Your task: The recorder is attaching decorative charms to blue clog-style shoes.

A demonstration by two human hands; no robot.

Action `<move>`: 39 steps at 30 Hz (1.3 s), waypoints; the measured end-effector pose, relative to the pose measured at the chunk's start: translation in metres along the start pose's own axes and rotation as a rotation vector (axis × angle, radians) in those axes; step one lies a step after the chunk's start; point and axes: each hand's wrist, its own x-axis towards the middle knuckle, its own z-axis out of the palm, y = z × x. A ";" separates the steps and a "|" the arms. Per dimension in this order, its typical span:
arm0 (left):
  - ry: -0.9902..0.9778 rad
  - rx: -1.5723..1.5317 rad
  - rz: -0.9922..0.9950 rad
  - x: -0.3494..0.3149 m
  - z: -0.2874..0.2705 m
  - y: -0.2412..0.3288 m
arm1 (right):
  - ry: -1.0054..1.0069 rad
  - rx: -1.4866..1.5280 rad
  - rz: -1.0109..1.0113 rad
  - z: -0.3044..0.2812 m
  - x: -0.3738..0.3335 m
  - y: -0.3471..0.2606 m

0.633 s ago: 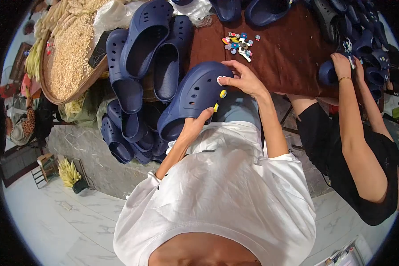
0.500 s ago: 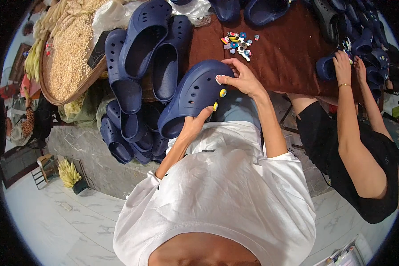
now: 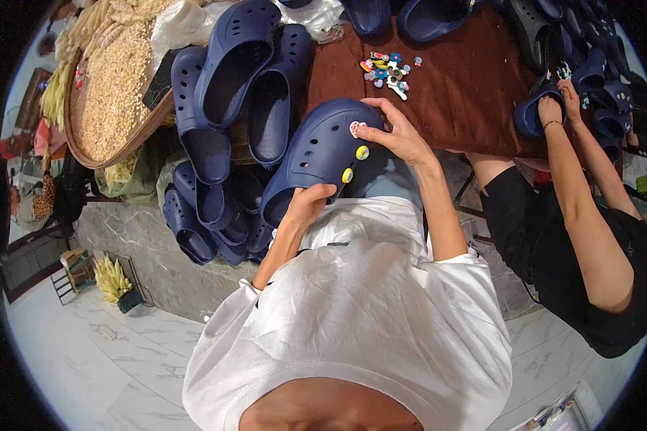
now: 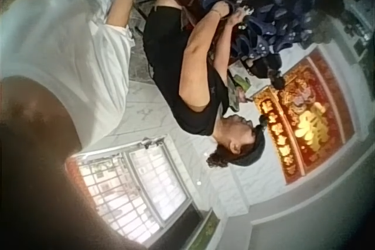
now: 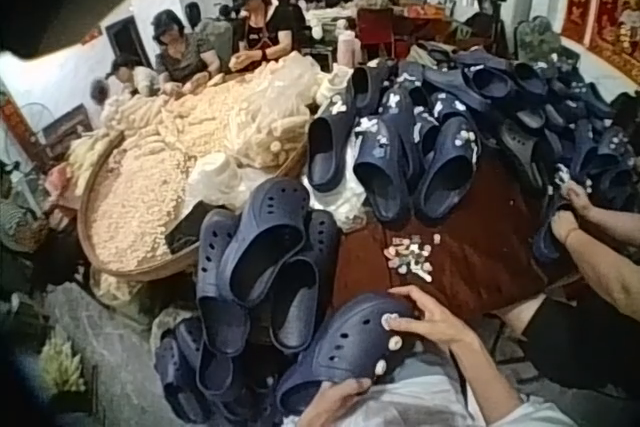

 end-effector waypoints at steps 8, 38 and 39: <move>0.125 0.222 0.002 0.003 -0.001 -0.008 | 0.140 -0.028 -0.033 0.008 -0.001 0.000; -0.017 -0.925 -0.156 0.006 -0.050 -0.009 | 0.115 -0.013 -0.019 0.003 0.004 0.016; -0.018 -0.923 -0.157 0.010 -0.050 -0.008 | 0.117 -0.012 -0.021 0.002 0.004 0.015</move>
